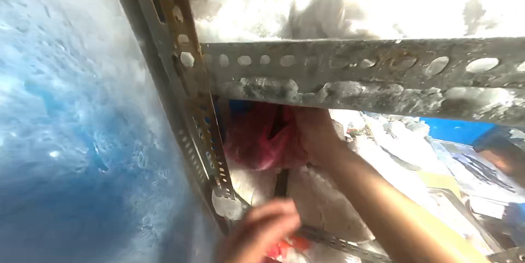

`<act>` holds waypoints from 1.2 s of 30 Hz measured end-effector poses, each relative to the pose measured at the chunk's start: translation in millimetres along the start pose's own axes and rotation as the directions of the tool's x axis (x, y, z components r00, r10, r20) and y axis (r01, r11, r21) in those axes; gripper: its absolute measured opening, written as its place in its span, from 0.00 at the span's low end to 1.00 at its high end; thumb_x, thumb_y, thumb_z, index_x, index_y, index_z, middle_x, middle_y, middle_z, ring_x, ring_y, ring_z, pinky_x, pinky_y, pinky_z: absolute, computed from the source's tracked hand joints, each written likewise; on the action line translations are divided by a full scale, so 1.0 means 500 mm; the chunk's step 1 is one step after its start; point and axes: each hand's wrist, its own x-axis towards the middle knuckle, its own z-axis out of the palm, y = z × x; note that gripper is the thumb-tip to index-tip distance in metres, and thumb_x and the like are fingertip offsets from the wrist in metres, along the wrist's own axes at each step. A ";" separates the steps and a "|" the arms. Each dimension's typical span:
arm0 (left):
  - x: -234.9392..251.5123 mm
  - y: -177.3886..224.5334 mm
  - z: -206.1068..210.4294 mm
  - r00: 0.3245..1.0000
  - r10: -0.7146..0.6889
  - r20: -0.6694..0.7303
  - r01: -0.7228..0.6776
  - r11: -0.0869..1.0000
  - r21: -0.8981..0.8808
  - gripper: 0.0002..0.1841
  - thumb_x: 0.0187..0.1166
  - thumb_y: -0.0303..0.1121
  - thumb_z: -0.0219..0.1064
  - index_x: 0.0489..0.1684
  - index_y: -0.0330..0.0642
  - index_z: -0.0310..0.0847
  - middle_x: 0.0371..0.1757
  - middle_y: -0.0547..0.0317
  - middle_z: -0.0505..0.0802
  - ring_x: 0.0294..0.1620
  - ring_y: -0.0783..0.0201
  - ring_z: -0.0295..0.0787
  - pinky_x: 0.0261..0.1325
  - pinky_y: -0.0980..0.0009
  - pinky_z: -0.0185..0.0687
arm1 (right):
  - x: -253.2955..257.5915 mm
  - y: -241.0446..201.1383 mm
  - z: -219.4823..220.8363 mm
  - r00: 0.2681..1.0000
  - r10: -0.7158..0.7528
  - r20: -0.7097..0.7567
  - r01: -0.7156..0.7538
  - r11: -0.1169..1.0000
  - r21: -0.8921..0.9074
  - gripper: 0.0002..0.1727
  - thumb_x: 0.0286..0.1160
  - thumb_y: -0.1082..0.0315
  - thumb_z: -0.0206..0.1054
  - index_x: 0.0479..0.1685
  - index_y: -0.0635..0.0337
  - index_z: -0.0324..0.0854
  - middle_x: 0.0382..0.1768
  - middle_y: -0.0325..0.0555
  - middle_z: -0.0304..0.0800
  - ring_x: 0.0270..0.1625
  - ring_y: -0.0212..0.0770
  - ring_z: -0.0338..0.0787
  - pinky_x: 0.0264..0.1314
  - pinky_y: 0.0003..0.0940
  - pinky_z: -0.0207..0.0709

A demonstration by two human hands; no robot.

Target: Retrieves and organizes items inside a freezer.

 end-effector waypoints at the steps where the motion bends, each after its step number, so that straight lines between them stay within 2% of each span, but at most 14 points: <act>1: 0.034 -0.031 0.019 0.991 0.036 -0.129 -0.015 0.987 0.160 0.18 0.82 0.47 0.69 0.61 0.46 0.87 0.67 0.57 0.90 0.71 0.64 0.85 0.73 0.63 0.86 | -0.012 0.004 -0.001 1.000 -0.010 -0.023 0.009 1.000 -0.018 0.13 0.80 0.64 0.69 0.57 0.58 0.84 0.50 0.42 0.91 0.57 0.32 0.89 0.63 0.36 0.85; 2: 0.062 -0.062 0.036 0.967 0.084 -0.242 -0.007 0.953 0.302 0.18 0.79 0.45 0.72 0.62 0.48 0.87 0.67 0.58 0.90 0.71 0.64 0.85 0.71 0.63 0.87 | -0.025 0.006 -0.005 0.999 0.010 -0.041 -0.012 0.999 -0.046 0.12 0.81 0.62 0.69 0.55 0.56 0.86 0.47 0.40 0.92 0.53 0.31 0.90 0.59 0.37 0.86; 4: 0.102 -0.109 0.060 0.935 0.123 -0.331 0.057 0.873 0.485 0.24 0.76 0.47 0.72 0.64 0.42 0.87 0.68 0.49 0.88 0.72 0.59 0.84 0.72 0.60 0.84 | -0.048 0.007 -0.020 0.997 0.062 -0.048 -0.067 0.991 -0.114 0.10 0.85 0.60 0.66 0.51 0.55 0.86 0.38 0.40 0.90 0.42 0.33 0.89 0.48 0.40 0.85; 8: 0.123 -0.154 0.089 0.960 0.032 -0.277 0.175 0.702 0.690 0.33 0.72 0.52 0.73 0.73 0.40 0.83 0.76 0.41 0.84 0.77 0.47 0.81 0.76 0.49 0.79 | -0.086 0.030 -0.065 0.994 0.105 0.006 -0.101 0.969 -0.224 0.11 0.86 0.61 0.63 0.54 0.54 0.86 0.36 0.39 0.91 0.38 0.34 0.90 0.44 0.41 0.85; 10: 0.120 -0.181 0.101 0.974 -0.005 -0.227 0.189 0.575 0.796 0.34 0.68 0.52 0.74 0.74 0.44 0.83 0.78 0.43 0.83 0.81 0.42 0.76 0.83 0.38 0.66 | -0.097 0.037 -0.083 0.995 0.071 0.063 -0.051 0.959 -0.278 0.12 0.84 0.60 0.63 0.56 0.53 0.85 0.34 0.38 0.89 0.37 0.33 0.89 0.42 0.40 0.85; 12: 0.112 -0.205 0.110 0.976 0.065 -0.206 0.156 0.446 0.881 0.31 0.66 0.51 0.72 0.68 0.44 0.88 0.71 0.45 0.89 0.75 0.42 0.82 0.81 0.34 0.64 | -0.106 0.050 -0.096 0.994 -0.002 0.112 0.041 0.939 -0.340 0.14 0.83 0.57 0.60 0.56 0.51 0.87 0.34 0.34 0.89 0.38 0.30 0.89 0.43 0.37 0.84; 14: 0.102 -0.220 0.111 0.968 0.159 -0.196 0.119 0.397 0.910 0.24 0.69 0.49 0.70 0.59 0.45 0.92 0.60 0.51 0.95 0.66 0.47 0.89 0.77 0.37 0.70 | -0.111 0.065 -0.112 0.986 -0.076 0.146 0.131 0.901 -0.413 0.16 0.82 0.57 0.59 0.57 0.51 0.88 0.37 0.35 0.91 0.41 0.30 0.89 0.46 0.36 0.85; 17: 0.080 -0.236 0.098 0.950 0.246 -0.193 0.066 0.445 0.893 0.14 0.72 0.42 0.68 0.46 0.48 0.95 0.48 0.61 0.97 0.59 0.57 0.92 0.76 0.44 0.72 | -0.120 0.090 -0.137 0.961 -0.166 0.222 0.262 0.807 -0.529 0.20 0.77 0.58 0.61 0.62 0.54 0.88 0.37 0.40 0.93 0.39 0.36 0.91 0.43 0.42 0.87; 21: 0.060 -0.244 0.078 0.929 0.313 -0.197 -0.026 0.586 0.810 0.07 0.76 0.36 0.66 0.35 0.53 0.92 0.42 0.67 0.96 0.59 0.65 0.90 0.82 0.51 0.68 | -0.139 0.095 -0.147 0.935 -0.245 0.256 0.352 0.722 -0.595 0.23 0.73 0.59 0.62 0.65 0.57 0.88 0.50 0.45 0.97 0.50 0.42 0.96 0.53 0.45 0.89; 26: 0.053 -0.244 0.067 0.929 0.322 -0.181 -0.078 0.649 0.757 0.06 0.79 0.39 0.65 0.34 0.55 0.88 0.40 0.70 0.94 0.58 0.69 0.89 0.83 0.55 0.67 | -0.134 0.040 -0.164 0.895 -0.112 0.431 0.393 0.652 -0.648 0.31 0.73 0.47 0.69 0.72 0.56 0.84 0.56 0.55 0.93 0.55 0.54 0.93 0.54 0.55 0.87; 29: 0.058 -0.231 0.058 0.936 0.292 -0.197 -0.085 0.729 0.679 0.07 0.80 0.39 0.65 0.35 0.53 0.87 0.41 0.68 0.94 0.58 0.69 0.89 0.82 0.56 0.68 | -0.120 0.020 -0.169 0.860 -0.224 0.459 0.493 0.596 -0.634 0.26 0.75 0.47 0.68 0.65 0.52 0.88 0.56 0.54 0.92 0.55 0.52 0.92 0.50 0.50 0.87; 32: 0.073 -0.218 0.051 0.947 0.261 -0.186 -0.089 0.772 0.630 0.04 0.76 0.38 0.70 0.32 0.51 0.87 0.43 0.65 0.94 0.59 0.66 0.90 0.79 0.54 0.75 | -0.113 0.011 -0.156 0.822 -0.287 0.492 0.562 0.548 -0.620 0.26 0.73 0.46 0.69 0.68 0.44 0.87 0.63 0.53 0.90 0.63 0.53 0.90 0.60 0.53 0.84; 34: 0.087 -0.210 0.048 0.951 0.242 -0.193 -0.080 0.795 0.601 0.05 0.75 0.36 0.69 0.32 0.49 0.87 0.45 0.62 0.94 0.59 0.65 0.90 0.76 0.57 0.79 | -0.099 0.001 -0.145 0.786 -0.267 0.557 0.598 0.556 -0.577 0.31 0.68 0.43 0.69 0.71 0.43 0.85 0.67 0.55 0.87 0.69 0.57 0.86 0.65 0.59 0.80; 36: 0.102 -0.200 0.047 0.947 0.213 -0.240 -0.044 0.826 0.561 0.06 0.77 0.35 0.67 0.33 0.45 0.87 0.44 0.60 0.94 0.55 0.69 0.91 0.69 0.65 0.84 | -0.072 -0.019 -0.139 0.773 -0.116 0.624 0.527 0.666 -0.528 0.38 0.62 0.37 0.72 0.75 0.42 0.83 0.66 0.44 0.89 0.69 0.46 0.87 0.66 0.55 0.81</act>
